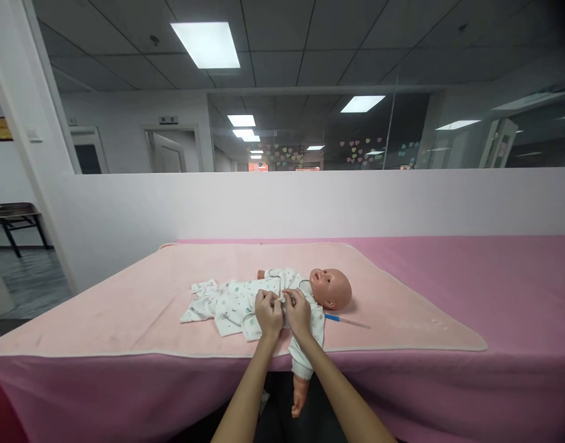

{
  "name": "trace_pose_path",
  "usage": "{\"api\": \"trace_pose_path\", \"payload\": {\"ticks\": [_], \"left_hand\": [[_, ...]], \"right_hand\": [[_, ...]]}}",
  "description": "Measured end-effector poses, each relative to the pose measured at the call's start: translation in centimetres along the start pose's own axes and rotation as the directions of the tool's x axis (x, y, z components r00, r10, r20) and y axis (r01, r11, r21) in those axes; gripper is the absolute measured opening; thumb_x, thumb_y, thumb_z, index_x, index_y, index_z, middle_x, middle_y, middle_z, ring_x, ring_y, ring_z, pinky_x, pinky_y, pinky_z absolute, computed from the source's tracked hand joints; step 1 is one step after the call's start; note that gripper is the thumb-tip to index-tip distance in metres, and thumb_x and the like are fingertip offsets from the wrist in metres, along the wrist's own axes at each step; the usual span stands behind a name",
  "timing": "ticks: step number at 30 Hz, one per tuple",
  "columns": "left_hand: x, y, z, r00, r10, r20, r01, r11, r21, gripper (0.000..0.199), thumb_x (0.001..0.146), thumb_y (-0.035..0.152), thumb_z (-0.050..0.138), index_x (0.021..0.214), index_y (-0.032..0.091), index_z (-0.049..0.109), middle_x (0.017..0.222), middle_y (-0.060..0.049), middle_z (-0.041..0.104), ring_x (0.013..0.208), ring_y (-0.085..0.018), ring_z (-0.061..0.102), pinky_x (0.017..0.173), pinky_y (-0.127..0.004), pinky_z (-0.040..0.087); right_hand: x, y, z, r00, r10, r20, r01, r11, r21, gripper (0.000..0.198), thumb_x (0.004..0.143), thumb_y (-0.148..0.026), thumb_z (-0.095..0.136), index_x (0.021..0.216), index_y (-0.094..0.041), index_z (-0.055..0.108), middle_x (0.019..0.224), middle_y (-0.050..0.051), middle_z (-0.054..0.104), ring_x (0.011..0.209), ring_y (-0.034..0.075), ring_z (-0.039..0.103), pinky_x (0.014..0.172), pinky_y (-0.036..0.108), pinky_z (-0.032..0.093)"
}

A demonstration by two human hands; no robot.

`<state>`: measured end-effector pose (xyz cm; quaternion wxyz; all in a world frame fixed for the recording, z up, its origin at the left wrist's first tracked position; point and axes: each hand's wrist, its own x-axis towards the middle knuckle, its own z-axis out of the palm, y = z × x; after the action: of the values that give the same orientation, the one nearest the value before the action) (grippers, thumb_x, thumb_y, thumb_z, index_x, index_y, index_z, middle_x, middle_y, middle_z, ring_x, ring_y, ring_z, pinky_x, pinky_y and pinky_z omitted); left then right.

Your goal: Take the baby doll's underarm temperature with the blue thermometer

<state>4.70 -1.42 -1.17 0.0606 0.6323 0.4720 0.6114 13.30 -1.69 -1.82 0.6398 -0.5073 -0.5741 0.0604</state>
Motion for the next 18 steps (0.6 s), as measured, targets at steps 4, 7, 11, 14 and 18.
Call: {"api": "trace_pose_path", "payload": {"ticks": [4, 7, 11, 14, 18], "left_hand": [[-0.1, 0.5, -0.4, 0.996, 0.049, -0.078, -0.048, 0.999, 0.009, 0.011, 0.075, 0.019, 0.046, 0.079, 0.018, 0.056, 0.083, -0.004, 0.051, 0.081, -0.018, 0.050, 0.075, -0.032, 0.041], [-0.1, 1.0, -0.5, 0.994, 0.084, -0.069, -0.080, 0.995, 0.055, 0.015, 0.078, 0.022, 0.046, 0.087, 0.019, 0.058, 0.088, -0.005, 0.052, 0.086, -0.019, 0.050, 0.079, -0.033, 0.039], [-0.2, 1.3, -0.3, 0.996, 0.089, -0.018, -0.085, 0.986, 0.143, 0.015, 0.080, 0.025, 0.046, 0.084, 0.020, 0.060, 0.089, -0.005, 0.054, 0.087, -0.019, 0.050, 0.079, -0.033, 0.037], [-0.1, 1.1, -0.1, 0.995, 0.096, 0.027, -0.099, 0.976, 0.191, 0.016, 0.081, 0.025, 0.045, 0.080, 0.020, 0.060, 0.089, -0.005, 0.055, 0.086, -0.020, 0.050, 0.077, -0.034, 0.036], [0.1, 0.8, 0.0, 0.993, 0.099, 0.060, -0.111, 0.966, 0.235, 0.019, 0.083, 0.025, 0.042, 0.079, 0.019, 0.059, 0.090, -0.006, 0.055, 0.087, -0.021, 0.050, 0.077, -0.034, 0.035]], "right_hand": [[0.0, 0.1, -0.1, 0.999, 0.009, -0.047, -0.008, 1.000, 0.013, 0.025, 0.081, -0.026, 0.040, 0.085, -0.017, 0.064, 0.084, 0.006, 0.063, 0.078, 0.018, 0.057, 0.070, 0.028, 0.042], [0.0, 0.3, -0.1, 0.999, 0.004, -0.051, -0.004, 1.000, 0.017, 0.025, 0.081, -0.027, 0.041, 0.085, -0.017, 0.063, 0.084, 0.007, 0.064, 0.079, 0.019, 0.057, 0.071, 0.029, 0.042], [0.0, 0.6, -0.1, 0.997, 0.047, -0.065, -0.045, 0.998, 0.042, 0.025, 0.080, -0.030, 0.042, 0.088, -0.017, 0.061, 0.087, 0.008, 0.065, 0.080, 0.020, 0.058, 0.072, 0.030, 0.043], [0.0, 0.7, 0.0, 0.994, 0.091, -0.068, -0.088, 0.995, 0.038, 0.024, 0.080, -0.030, 0.043, 0.090, -0.016, 0.060, 0.088, 0.008, 0.065, 0.077, 0.020, 0.058, 0.068, 0.030, 0.044], [0.1, 0.3, 0.1, 0.993, 0.085, -0.077, -0.083, 0.996, 0.027, 0.021, 0.078, -0.025, 0.044, 0.089, -0.017, 0.060, 0.086, 0.007, 0.065, 0.076, 0.019, 0.058, 0.069, 0.029, 0.044]]}}
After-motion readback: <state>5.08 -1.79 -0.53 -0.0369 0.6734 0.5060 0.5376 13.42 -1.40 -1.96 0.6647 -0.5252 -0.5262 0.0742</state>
